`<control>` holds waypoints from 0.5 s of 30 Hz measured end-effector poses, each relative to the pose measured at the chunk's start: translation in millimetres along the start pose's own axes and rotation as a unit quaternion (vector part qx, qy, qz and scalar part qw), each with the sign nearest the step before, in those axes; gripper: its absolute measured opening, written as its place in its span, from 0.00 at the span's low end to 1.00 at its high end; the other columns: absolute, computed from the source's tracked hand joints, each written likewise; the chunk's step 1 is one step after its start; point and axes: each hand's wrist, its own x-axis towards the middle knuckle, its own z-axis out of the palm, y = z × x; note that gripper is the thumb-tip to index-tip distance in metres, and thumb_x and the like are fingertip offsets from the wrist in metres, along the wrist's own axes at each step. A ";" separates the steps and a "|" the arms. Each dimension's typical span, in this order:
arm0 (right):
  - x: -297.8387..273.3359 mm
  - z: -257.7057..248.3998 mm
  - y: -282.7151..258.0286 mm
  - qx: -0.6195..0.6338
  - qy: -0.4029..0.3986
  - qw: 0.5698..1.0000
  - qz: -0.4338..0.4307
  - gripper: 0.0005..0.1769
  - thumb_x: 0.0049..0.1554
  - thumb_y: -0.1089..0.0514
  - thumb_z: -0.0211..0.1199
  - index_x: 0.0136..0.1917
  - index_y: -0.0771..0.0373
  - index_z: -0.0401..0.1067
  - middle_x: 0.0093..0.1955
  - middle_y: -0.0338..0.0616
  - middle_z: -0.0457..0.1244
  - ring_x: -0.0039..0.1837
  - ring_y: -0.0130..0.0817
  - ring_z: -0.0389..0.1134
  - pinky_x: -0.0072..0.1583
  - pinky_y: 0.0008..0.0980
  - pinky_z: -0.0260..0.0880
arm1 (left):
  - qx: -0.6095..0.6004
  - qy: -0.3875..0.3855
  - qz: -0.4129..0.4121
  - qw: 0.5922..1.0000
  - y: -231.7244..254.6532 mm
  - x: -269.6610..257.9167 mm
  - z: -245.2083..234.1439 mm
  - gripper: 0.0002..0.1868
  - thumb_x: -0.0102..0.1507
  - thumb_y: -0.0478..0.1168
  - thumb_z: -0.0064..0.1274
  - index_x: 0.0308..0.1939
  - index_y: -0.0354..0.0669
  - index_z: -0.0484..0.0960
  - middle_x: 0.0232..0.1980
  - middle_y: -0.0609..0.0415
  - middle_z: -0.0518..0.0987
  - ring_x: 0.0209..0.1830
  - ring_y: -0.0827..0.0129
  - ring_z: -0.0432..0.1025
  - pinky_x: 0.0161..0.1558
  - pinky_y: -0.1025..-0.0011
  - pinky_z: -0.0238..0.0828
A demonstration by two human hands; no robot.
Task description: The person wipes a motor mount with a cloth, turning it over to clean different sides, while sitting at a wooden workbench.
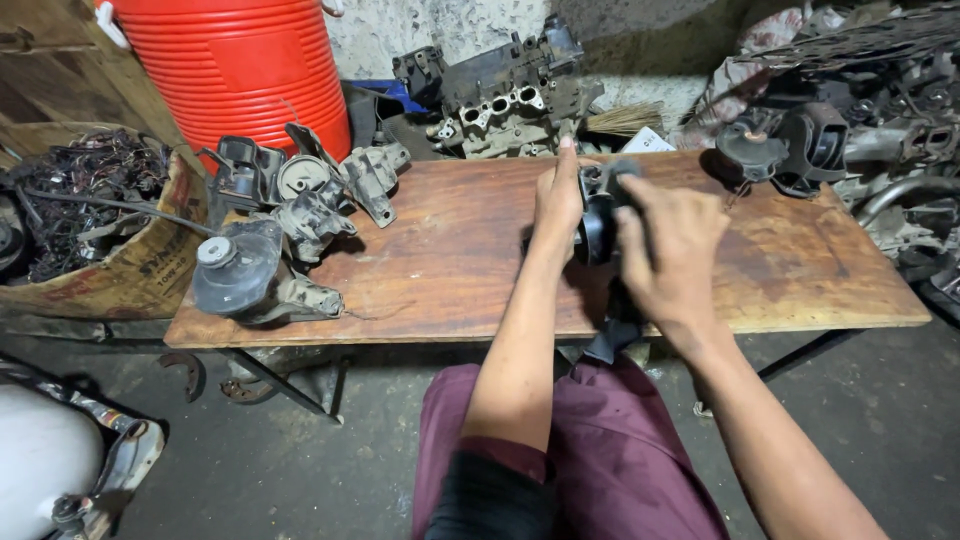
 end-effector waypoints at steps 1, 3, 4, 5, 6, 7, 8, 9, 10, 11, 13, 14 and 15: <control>-4.0 7.6 3.1 0.000 0.001 1.000 0.000 0.18 0.67 0.60 0.60 0.70 0.55 0.73 0.53 0.47 0.63 0.58 0.49 0.60 0.63 0.45 0.53 | 0.000 -0.001 0.001 1.000 1.4 -1.3 0.6 0.33 0.71 0.64 0.39 0.37 0.40 0.89 0.35 0.47 0.79 0.41 0.58 0.74 0.49 0.64 0.72; -10.8 23.5 9.6 -0.084 -0.112 0.989 0.046 0.20 0.67 0.47 0.56 0.69 0.49 0.72 0.57 0.43 0.58 0.62 0.50 0.55 0.62 0.50 0.49 | -0.007 0.000 -0.004 1.000 4.7 -3.2 1.3 0.34 0.71 0.64 0.39 0.38 0.39 0.88 0.35 0.47 0.80 0.40 0.59 0.74 0.49 0.65 0.72; -9.0 17.6 4.9 -0.084 -0.112 0.989 0.044 0.20 0.67 0.47 0.56 0.69 0.49 0.72 0.57 0.43 0.58 0.62 0.50 0.55 0.62 0.50 0.49 | -0.008 0.001 -0.003 1.000 1.5 -1.0 1.3 0.34 0.71 0.64 0.39 0.38 0.39 0.88 0.35 0.47 0.80 0.40 0.59 0.74 0.49 0.65 0.72; -7.2 11.8 0.1 -0.089 -0.134 0.985 0.069 0.23 0.65 0.42 0.57 0.71 0.47 0.70 0.58 0.43 0.54 0.62 0.52 0.53 0.62 0.52 0.48 | -0.004 0.001 -0.003 1.000 -1.6 1.2 1.2 0.33 0.71 0.63 0.39 0.37 0.40 0.88 0.35 0.47 0.80 0.40 0.59 0.74 0.49 0.65 0.72; -4.5 5.7 -3.7 -0.093 -0.156 0.979 0.091 0.27 0.63 0.37 0.57 0.72 0.45 0.69 0.58 0.43 0.51 0.62 0.54 0.51 0.63 0.54 0.47 | -0.002 0.003 -0.001 1.000 -4.2 3.9 1.7 0.33 0.71 0.63 0.39 0.37 0.40 0.88 0.35 0.47 0.80 0.40 0.59 0.74 0.48 0.65 0.72; -0.2 7.6 -1.8 -0.093 -0.157 0.979 0.086 0.27 0.63 0.37 0.57 0.72 0.45 0.69 0.58 0.43 0.51 0.62 0.54 0.51 0.63 0.54 0.47 | -0.005 0.006 0.002 1.000 -0.7 2.5 2.2 0.33 0.71 0.63 0.39 0.37 0.40 0.88 0.35 0.47 0.80 0.40 0.59 0.74 0.48 0.65 0.72; 1.3 9.6 -1.6 -0.091 -0.164 0.978 0.093 0.27 0.62 0.36 0.57 0.72 0.44 0.69 0.59 0.42 0.50 0.63 0.54 0.50 0.64 0.54 0.46 | -0.003 0.004 0.000 1.000 1.2 -0.8 1.3 0.33 0.71 0.63 0.39 0.37 0.39 0.88 0.35 0.47 0.80 0.41 0.59 0.74 0.49 0.65 0.71; 2.8 11.5 -1.2 -0.089 -0.171 0.976 0.101 0.28 0.61 0.36 0.57 0.71 0.43 0.70 0.61 0.42 0.49 0.64 0.53 0.50 0.65 0.53 0.45 | -0.001 0.002 -0.001 1.000 3.0 -4.1 0.6 0.33 0.71 0.63 0.39 0.38 0.39 0.88 0.35 0.46 0.80 0.41 0.59 0.74 0.49 0.65 0.71; 4.0 15.7 3.0 -0.089 -0.171 0.976 0.101 0.28 0.61 0.36 0.57 0.71 0.43 0.70 0.61 0.42 0.49 0.64 0.53 0.50 0.65 0.53 0.45 | -0.001 0.002 0.000 1.000 -1.7 2.0 1.1 0.33 0.71 0.63 0.39 0.38 0.39 0.88 0.35 0.46 0.80 0.41 0.59 0.74 0.49 0.65 0.71; 5.1 19.8 7.2 -0.060 -0.177 0.974 0.125 0.23 0.61 0.39 0.58 0.67 0.42 0.71 0.60 0.40 0.48 0.64 0.53 0.49 0.63 0.54 0.46 | -0.006 0.003 -0.002 1.000 -6.5 8.2 1.8 0.33 0.71 0.63 0.40 0.38 0.39 0.88 0.34 0.47 0.80 0.39 0.60 0.74 0.47 0.66 0.72; 5.8 26.8 15.7 -0.033 -0.186 0.971 0.147 0.19 0.60 0.42 0.60 0.64 0.41 0.73 0.60 0.38 0.47 0.64 0.52 0.48 0.62 0.55 0.47 | -0.014 0.006 -0.005 1.000 -13.0 14.0 3.5 0.33 0.70 0.64 0.41 0.38 0.40 0.88 0.33 0.48 0.80 0.37 0.62 0.75 0.45 0.67 0.73; 6.1 31.1 19.1 -0.020 -0.174 0.972 0.155 0.15 0.62 0.43 0.60 0.61 0.41 0.74 0.60 0.38 0.48 0.64 0.52 0.48 0.61 0.54 0.47 | -0.017 0.008 -0.005 1.000 -13.4 15.0 3.4 0.33 0.70 0.64 0.41 0.38 0.40 0.88 0.32 0.50 0.79 0.35 0.63 0.75 0.44 0.68 0.73; 6.3 35.3 22.5 -0.007 -0.162 0.973 0.162 0.10 0.64 0.45 0.59 0.58 0.40 0.75 0.61 0.38 0.49 0.65 0.51 0.48 0.61 0.52 0.47 | -0.020 0.010 -0.005 1.000 -13.9 15.8 3.4 0.33 0.70 0.64 0.41 0.37 0.40 0.88 0.31 0.51 0.79 0.34 0.64 0.75 0.42 0.69 0.73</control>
